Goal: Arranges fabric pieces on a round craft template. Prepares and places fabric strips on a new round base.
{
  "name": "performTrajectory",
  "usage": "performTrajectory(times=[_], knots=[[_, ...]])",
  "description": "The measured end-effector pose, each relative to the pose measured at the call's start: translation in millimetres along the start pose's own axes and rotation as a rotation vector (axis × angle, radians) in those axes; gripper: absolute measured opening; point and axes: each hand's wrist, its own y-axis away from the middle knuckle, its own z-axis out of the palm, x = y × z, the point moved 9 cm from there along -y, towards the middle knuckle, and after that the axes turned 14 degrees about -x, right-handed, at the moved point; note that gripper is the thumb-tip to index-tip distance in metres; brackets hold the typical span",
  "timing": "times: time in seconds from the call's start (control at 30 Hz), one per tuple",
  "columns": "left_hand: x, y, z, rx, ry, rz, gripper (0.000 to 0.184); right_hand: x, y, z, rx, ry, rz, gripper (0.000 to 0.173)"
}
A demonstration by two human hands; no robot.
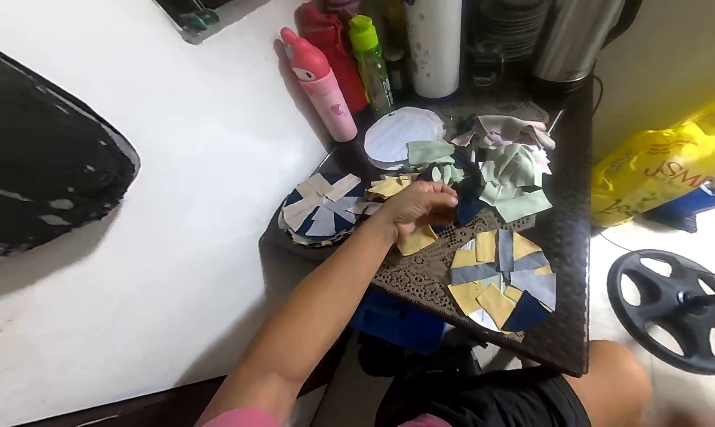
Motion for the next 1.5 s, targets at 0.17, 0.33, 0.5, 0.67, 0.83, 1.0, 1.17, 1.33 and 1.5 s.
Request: performTrajectory(times=[0.17, 0.33, 0.5, 0.67, 0.83, 1.0, 1.17, 1.33, 1.5], knots=[[-41, -14, 38, -0.44, 0.339, 0.13, 0.02, 91, -79, 59, -0.201, -0.43, 0.036, 0.036], [-67, 9, 83, -0.517, 0.508, 0.141, 0.019, 109, -65, 78, -0.188, -0.665, 0.154, 0.011], [-93, 30, 113, -0.502, 0.484, 0.049, 0.022, 133, -36, 67, -0.231, -0.747, 0.269, 0.009], [-94, 46, 134, -0.502, 0.368, 0.081, 0.011, 149, -4, 60, -0.278, -0.76, 0.311, 0.01], [-107, 61, 165, -0.566, 0.361, 0.09, 0.013, 164, 37, 60, -0.251, -0.839, 0.363, 0.008], [-121, 67, 192, -0.603, 0.402, 0.057, 0.013, 162, 61, 54, -0.251, -0.763, 0.322, 0.006], [-113, 69, 184, -0.412, 0.239, 0.246, 0.006, 165, 67, 48, -0.312, -0.629, 0.323, 0.009], [-101, 73, 153, -0.177, -0.137, 0.463, 0.009, 164, 39, 44, -0.277, -0.466, 0.223, 0.003], [-92, 68, 113, 0.07, -0.412, 0.509, 0.012, 150, -24, 51, -0.288, -0.233, 0.153, 0.007]])
